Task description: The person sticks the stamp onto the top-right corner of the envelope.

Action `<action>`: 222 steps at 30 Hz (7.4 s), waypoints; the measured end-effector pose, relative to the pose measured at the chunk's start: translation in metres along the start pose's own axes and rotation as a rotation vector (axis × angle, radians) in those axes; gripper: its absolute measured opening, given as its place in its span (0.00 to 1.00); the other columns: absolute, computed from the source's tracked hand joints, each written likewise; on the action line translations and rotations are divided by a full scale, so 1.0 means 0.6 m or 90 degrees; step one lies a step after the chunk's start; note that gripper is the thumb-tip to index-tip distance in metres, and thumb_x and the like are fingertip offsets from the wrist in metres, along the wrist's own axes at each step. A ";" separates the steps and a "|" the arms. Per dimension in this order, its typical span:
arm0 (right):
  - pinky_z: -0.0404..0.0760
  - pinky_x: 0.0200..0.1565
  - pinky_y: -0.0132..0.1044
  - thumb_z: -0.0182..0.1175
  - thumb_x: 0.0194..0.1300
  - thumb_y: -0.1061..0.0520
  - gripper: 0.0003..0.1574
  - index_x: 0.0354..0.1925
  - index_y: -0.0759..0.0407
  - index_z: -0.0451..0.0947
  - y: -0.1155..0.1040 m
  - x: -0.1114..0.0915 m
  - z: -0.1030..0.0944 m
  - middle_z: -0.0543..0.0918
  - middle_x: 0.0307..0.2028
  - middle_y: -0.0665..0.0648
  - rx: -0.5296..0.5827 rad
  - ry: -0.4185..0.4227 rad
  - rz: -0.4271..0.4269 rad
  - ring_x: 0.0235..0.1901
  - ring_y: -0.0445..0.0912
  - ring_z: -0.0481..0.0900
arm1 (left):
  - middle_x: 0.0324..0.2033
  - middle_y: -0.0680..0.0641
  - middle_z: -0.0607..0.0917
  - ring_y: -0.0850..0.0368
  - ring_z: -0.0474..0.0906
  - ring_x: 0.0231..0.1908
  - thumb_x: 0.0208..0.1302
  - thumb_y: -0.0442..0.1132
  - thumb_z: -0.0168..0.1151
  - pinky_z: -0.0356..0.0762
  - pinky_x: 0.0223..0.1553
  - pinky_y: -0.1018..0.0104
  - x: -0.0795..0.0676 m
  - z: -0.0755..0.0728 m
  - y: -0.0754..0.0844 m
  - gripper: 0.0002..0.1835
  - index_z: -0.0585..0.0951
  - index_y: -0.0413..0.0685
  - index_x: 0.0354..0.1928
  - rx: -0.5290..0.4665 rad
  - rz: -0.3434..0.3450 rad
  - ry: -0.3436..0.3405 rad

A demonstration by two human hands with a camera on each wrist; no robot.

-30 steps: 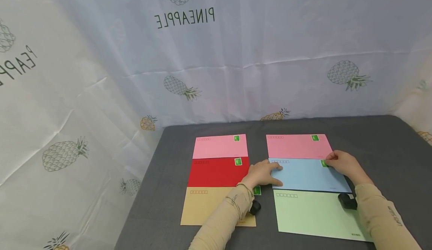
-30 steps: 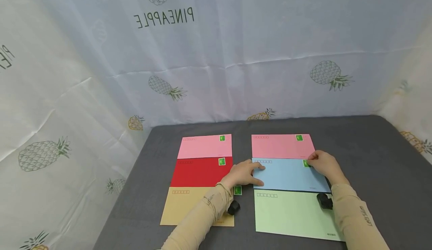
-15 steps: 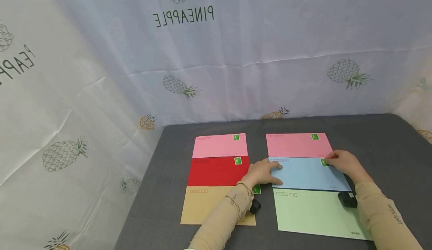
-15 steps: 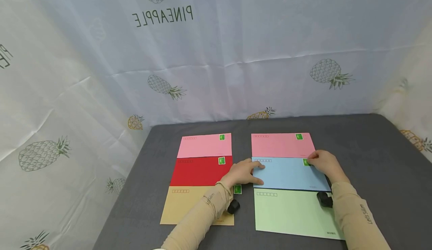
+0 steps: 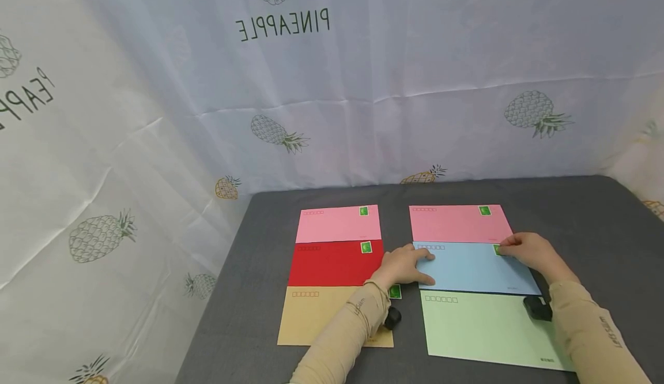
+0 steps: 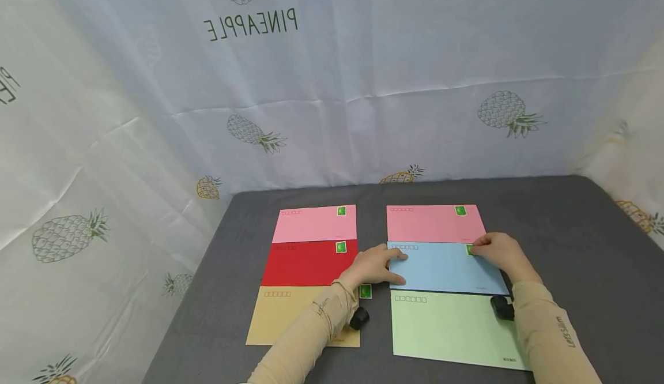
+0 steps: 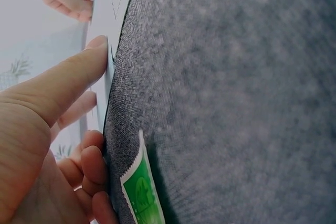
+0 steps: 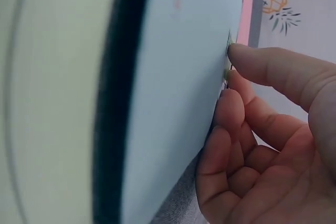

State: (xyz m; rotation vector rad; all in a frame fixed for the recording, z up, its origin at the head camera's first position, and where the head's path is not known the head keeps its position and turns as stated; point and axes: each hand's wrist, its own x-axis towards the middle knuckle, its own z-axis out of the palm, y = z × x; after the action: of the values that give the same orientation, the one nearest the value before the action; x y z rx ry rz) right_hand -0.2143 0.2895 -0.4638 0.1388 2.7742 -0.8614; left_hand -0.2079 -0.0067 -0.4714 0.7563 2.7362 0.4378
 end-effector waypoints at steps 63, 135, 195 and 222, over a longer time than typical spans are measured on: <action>0.71 0.28 0.36 0.55 0.64 0.49 0.26 0.42 0.74 0.70 -0.021 -0.027 -0.007 0.76 0.31 0.65 -0.048 0.034 -0.043 0.31 0.52 0.71 | 0.28 0.59 0.78 0.72 0.68 0.27 0.57 0.54 0.61 0.67 0.37 0.69 -0.016 -0.019 0.013 0.24 0.76 0.65 0.57 -0.033 0.006 0.107; 0.74 0.32 0.29 0.63 0.59 0.56 0.06 0.37 0.53 0.78 -0.213 -0.097 0.098 0.80 0.31 0.48 0.082 0.135 -0.310 0.30 0.38 0.72 | 0.36 0.51 0.78 0.63 0.71 0.34 0.58 0.54 0.62 0.61 0.37 0.70 -0.165 -0.065 -0.116 0.24 0.76 0.62 0.58 -0.027 0.017 0.241; 0.70 0.28 0.30 0.69 0.50 0.59 0.10 0.33 0.56 0.78 -0.282 -0.136 0.212 0.77 0.30 0.50 0.020 0.018 -0.314 0.28 0.41 0.71 | 0.23 0.59 0.72 0.71 0.63 0.27 0.46 0.49 0.72 0.55 0.37 0.65 -0.325 -0.031 -0.230 0.17 0.84 0.64 0.42 -0.138 -0.062 0.180; 0.73 0.32 0.36 0.68 0.48 0.62 0.13 0.36 0.61 0.81 -0.283 -0.134 0.224 0.76 0.29 0.51 -0.036 0.021 -0.255 0.28 0.40 0.69 | 0.24 0.60 0.68 0.69 0.59 0.29 0.43 0.49 0.73 0.53 0.37 0.60 -0.368 -0.034 -0.241 0.22 0.83 0.63 0.45 -0.109 -0.109 0.159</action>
State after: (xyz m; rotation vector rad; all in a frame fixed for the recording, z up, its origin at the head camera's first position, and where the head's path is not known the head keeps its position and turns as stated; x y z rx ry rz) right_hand -0.1374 0.0717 -0.4586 -0.4300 2.9013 -0.8691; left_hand -0.0974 -0.2473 -0.4653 0.4448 2.9105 0.7613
